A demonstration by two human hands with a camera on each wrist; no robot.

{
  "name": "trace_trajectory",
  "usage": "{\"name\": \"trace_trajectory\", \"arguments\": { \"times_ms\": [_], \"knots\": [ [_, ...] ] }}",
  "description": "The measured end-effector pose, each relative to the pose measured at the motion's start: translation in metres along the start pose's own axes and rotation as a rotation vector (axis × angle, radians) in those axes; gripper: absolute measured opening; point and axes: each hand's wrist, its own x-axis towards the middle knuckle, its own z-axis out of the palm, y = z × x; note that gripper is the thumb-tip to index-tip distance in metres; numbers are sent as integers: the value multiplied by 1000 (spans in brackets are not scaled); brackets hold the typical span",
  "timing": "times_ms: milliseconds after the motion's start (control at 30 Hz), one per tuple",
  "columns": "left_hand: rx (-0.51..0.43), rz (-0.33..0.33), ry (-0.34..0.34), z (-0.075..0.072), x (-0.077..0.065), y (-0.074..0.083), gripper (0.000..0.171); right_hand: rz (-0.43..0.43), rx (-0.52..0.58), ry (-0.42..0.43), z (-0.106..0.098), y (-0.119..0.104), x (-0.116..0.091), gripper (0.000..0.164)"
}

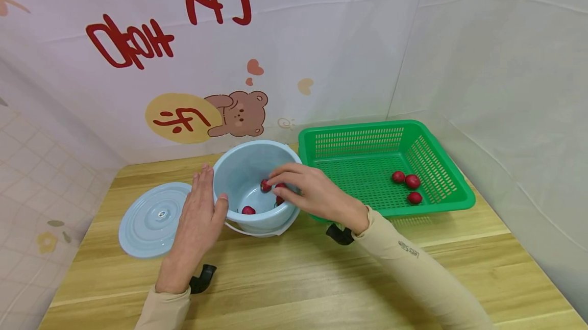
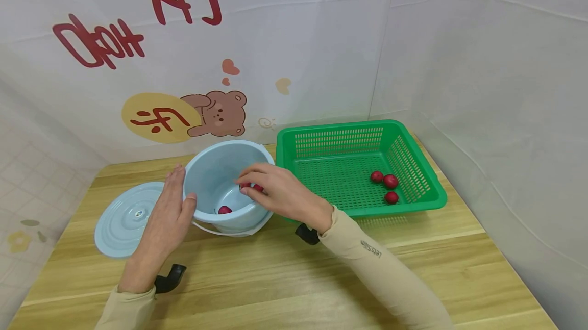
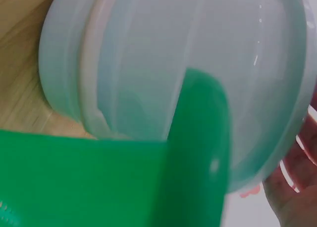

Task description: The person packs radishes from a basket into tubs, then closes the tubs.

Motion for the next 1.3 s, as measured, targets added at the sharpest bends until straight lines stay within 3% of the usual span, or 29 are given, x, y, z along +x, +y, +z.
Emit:
{"name": "trace_trajectory", "arguments": {
  "times_ms": [233,633,1300],
  "knots": [
    [-8,14,18,0,-1,0,67,-2,-32,114,-11,-3,-23,14],
    [-15,22,28,1,-1,0,67,40,-37,186,-37,-1,-65,20],
    [-20,20,21,2,-1,0,67,158,-236,178,-103,24,-140,46]
  ]
}}
